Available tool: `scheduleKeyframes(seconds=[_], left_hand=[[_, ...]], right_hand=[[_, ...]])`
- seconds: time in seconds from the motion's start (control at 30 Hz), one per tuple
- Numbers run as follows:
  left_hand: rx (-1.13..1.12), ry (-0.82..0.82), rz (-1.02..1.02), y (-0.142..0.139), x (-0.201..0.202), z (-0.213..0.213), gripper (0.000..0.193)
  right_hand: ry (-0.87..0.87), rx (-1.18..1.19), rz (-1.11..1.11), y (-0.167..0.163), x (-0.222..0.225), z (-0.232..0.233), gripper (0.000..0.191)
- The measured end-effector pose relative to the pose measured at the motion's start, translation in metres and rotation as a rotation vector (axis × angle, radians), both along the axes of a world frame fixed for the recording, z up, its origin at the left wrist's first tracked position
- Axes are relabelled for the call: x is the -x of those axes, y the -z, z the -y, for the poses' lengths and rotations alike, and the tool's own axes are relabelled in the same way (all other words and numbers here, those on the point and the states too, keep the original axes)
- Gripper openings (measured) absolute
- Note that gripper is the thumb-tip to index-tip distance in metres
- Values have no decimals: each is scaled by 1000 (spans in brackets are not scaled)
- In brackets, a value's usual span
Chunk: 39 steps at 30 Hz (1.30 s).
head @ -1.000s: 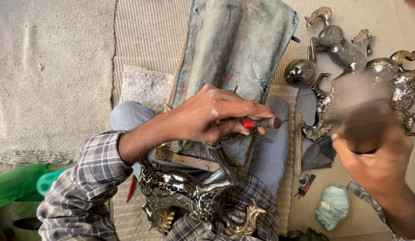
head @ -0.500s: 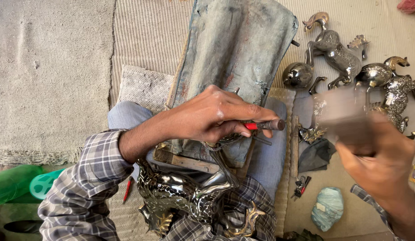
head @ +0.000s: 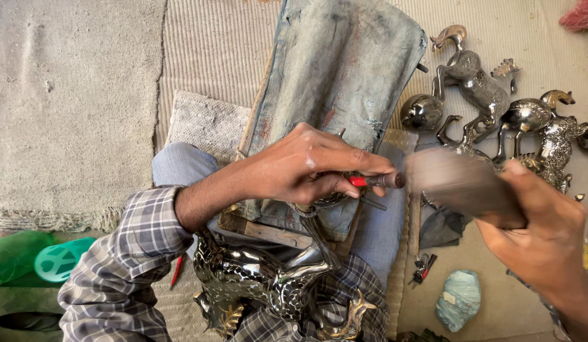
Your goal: The person uses a hammer and a red-handled punch to engrave patterns into a small silver-colored metal sphere. They repeatedly strike the punch against the sphere's surface, repositioning the tool to create a series of indentations.
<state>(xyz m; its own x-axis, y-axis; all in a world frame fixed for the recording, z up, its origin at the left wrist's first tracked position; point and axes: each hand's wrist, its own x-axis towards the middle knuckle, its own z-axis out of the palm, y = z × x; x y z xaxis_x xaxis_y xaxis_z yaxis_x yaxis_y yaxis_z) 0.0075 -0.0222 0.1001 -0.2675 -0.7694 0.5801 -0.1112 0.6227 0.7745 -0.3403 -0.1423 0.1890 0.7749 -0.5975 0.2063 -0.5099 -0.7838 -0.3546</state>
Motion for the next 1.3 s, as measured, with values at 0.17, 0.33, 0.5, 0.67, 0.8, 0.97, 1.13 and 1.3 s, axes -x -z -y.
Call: scheduleKeyframes(seconds=[0.17, 0.33, 0.5, 0.67, 0.8, 0.97, 1.13, 1.3], left_hand=[[-31, 43, -17, 1, 1, 3, 52], [-38, 16, -37, -1, -1, -2, 53], [2, -11, -25, 0, 3, -1, 50], [-52, 36, -57, 1, 4, 2, 50], [-42, 45, -61, 0, 1, 2, 49], [9, 3, -75, 2, 2, 2, 49], [3, 8, -73, 5, 5, 4, 47], [-8, 47, -84, 7, 4, 6, 51]], right_hand=[[46, -34, -98, -4, 5, 6, 72], [19, -28, -79, -13, 0, 2, 58], [100, -45, -174, -26, -17, -6, 61], [-20, 2, -149, -32, -22, -3, 79], [-86, 138, -184, -35, -17, 2, 75], [105, -48, -241, -38, -19, -3, 49], [-33, 32, -232, -40, -22, 1, 74], [-98, 23, -140, -33, -11, 10, 89]])
